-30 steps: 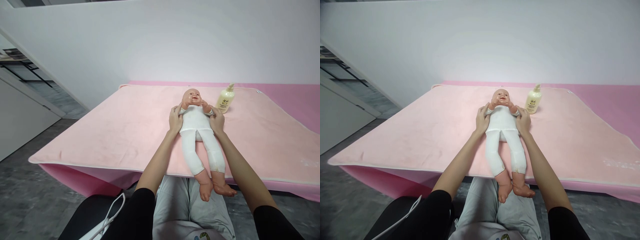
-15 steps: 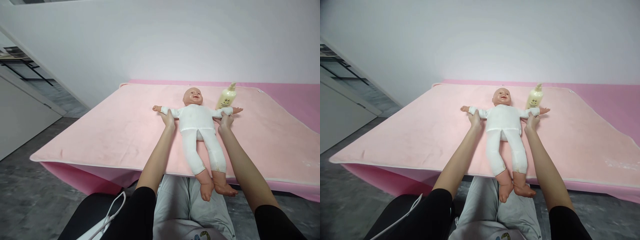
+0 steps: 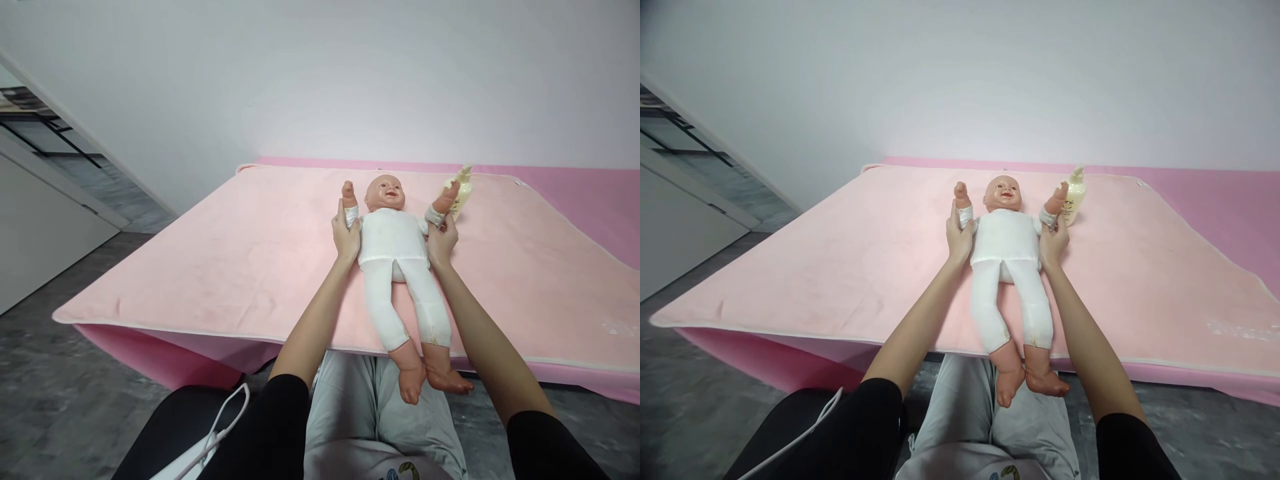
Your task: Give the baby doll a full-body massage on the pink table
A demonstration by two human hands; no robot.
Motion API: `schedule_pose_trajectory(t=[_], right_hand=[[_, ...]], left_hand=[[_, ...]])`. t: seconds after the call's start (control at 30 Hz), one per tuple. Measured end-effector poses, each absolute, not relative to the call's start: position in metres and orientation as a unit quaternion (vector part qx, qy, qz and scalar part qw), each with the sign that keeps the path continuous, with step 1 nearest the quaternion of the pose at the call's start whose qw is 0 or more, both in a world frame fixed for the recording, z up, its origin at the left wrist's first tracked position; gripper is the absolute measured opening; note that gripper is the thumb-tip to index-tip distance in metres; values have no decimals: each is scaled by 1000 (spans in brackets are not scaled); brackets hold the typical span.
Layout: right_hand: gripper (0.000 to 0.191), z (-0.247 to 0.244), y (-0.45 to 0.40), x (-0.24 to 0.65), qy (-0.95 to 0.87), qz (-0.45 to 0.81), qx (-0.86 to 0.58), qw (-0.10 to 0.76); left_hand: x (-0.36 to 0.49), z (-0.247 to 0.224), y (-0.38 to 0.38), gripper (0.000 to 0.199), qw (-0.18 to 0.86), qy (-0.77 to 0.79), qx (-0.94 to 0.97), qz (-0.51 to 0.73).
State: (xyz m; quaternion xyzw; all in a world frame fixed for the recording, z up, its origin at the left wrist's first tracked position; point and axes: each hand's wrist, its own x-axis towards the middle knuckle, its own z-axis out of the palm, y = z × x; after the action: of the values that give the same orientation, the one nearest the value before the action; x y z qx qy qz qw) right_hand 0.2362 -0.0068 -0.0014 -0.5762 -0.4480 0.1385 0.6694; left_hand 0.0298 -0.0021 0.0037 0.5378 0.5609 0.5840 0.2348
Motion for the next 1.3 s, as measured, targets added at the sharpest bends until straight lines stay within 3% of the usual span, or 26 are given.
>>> schedule_pose_trajectory(t=[0.27, 0.87, 1.03, 1.3], right_hand=[[56, 6, -19, 233, -607, 66, -604, 512], [56, 1, -16, 229, -622, 11, -626, 470], [56, 1, -17, 229, -610, 26, -611, 503], [45, -5, -13, 229, -483, 139, -578, 643]], left_hand=[[34, 11, -9, 62, 198, 572, 595, 529], [35, 6, -6, 59, 172, 505, 689, 492], [34, 4, -6, 63, 166, 514, 689, 483], [35, -2, -1, 59, 197, 510, 629, 552]])
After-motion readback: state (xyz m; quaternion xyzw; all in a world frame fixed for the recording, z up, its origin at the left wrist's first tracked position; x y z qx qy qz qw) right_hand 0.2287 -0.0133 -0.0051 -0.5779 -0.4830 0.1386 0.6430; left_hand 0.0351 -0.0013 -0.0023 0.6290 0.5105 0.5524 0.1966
